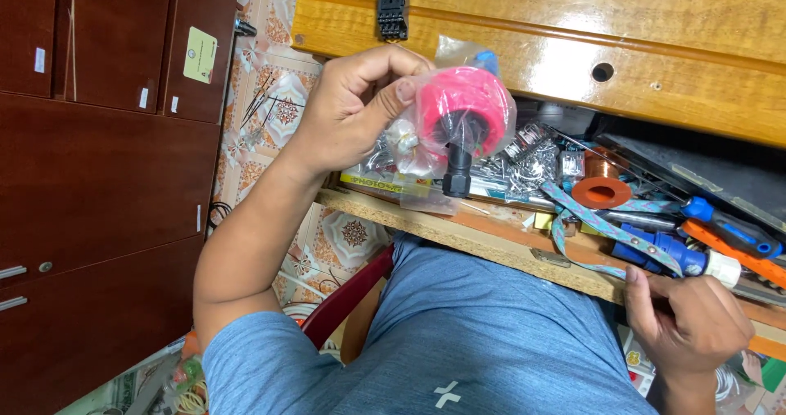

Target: Assembling electrical components onto a control panel board and searching for tools in a drawer

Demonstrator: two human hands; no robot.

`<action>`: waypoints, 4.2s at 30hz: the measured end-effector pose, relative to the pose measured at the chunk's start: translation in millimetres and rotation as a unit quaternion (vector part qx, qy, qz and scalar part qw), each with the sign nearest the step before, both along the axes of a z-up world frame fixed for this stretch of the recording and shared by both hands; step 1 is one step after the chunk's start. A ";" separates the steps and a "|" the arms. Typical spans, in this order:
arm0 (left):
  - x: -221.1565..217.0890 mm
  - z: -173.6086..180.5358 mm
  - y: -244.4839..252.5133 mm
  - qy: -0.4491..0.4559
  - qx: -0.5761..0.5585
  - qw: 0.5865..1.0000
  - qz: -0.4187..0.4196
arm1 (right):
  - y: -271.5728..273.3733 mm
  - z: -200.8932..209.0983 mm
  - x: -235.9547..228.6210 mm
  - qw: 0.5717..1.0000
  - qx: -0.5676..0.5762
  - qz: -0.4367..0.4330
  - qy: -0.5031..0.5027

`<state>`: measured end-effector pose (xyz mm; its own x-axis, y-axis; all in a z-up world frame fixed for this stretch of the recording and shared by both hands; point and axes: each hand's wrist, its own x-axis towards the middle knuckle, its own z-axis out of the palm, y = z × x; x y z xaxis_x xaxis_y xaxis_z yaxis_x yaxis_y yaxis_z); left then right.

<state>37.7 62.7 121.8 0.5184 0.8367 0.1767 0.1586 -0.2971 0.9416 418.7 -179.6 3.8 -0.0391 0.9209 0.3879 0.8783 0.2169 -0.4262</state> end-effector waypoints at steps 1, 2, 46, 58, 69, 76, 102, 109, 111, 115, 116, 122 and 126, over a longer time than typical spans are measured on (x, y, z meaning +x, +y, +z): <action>0.2 0.7 -0.7 -0.001 -0.001 1.000 -0.002 | 0.9 0.3 -0.3 1.000 -0.001 -0.002 -0.001; 0.6 1.1 -1.1 -0.004 0.004 1.000 -0.003 | 2.1 0.5 -0.3 1.000 0.005 0.003 -0.001; 61.4 -68.5 -49.5 0.151 0.035 0.984 -0.091 | 26.4 26.4 -2.3 0.991 0.103 -0.001 0.087; 55.6 -83.2 -68.1 0.263 0.101 0.945 -0.166 | 18.6 36.2 76.2 0.989 -0.099 -0.030 0.107; 40.2 -94.4 -83.5 0.185 0.167 0.961 -0.118 | 45.5 27.3 149.1 0.937 -0.119 -0.110 -0.311; 34.9 -98.4 -81.9 0.140 0.167 0.968 -0.126 | 62.8 16.7 169.1 0.886 -0.178 -0.068 -0.424; 31.4 -105.5 -79.8 0.144 0.137 0.972 -0.125 | 68.7 46.0 195.2 0.940 -0.249 -0.024 -0.233; 35.6 -91.4 -79.4 0.156 0.113 0.974 -0.124 | 68.3 40.7 198.4 0.939 -0.244 -0.027 -0.240; 36.2 -91.8 -79.0 0.147 0.109 0.976 -0.122 | 67.2 38.3 200.2 0.947 -0.224 -0.018 -0.230; 36.7 -90.7 -78.8 0.163 0.109 0.973 -0.122 | 66.6 32.8 203.5 0.947 -0.222 -0.021 -0.233; 36.8 -90.1 -78.7 0.168 0.103 0.973 -0.122 | 66.2 31.6 203.9 0.947 -0.215 -0.022 -0.238; 37.2 -89.7 -78.3 0.165 0.102 0.973 -0.122 | 65.7 30.8 201.2 0.941 -0.222 -0.034 -0.253; 37.4 -90.5 -77.5 0.149 0.103 0.976 -0.123 | 67.2 43.4 187.4 0.934 -0.256 -0.055 -0.243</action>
<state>75.1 -14.8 31.3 0.7530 0.6431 0.1391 0.3159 -0.5388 0.7810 606.1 -112.5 47.3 0.0107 0.9895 -0.1438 0.9999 -0.0101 0.0049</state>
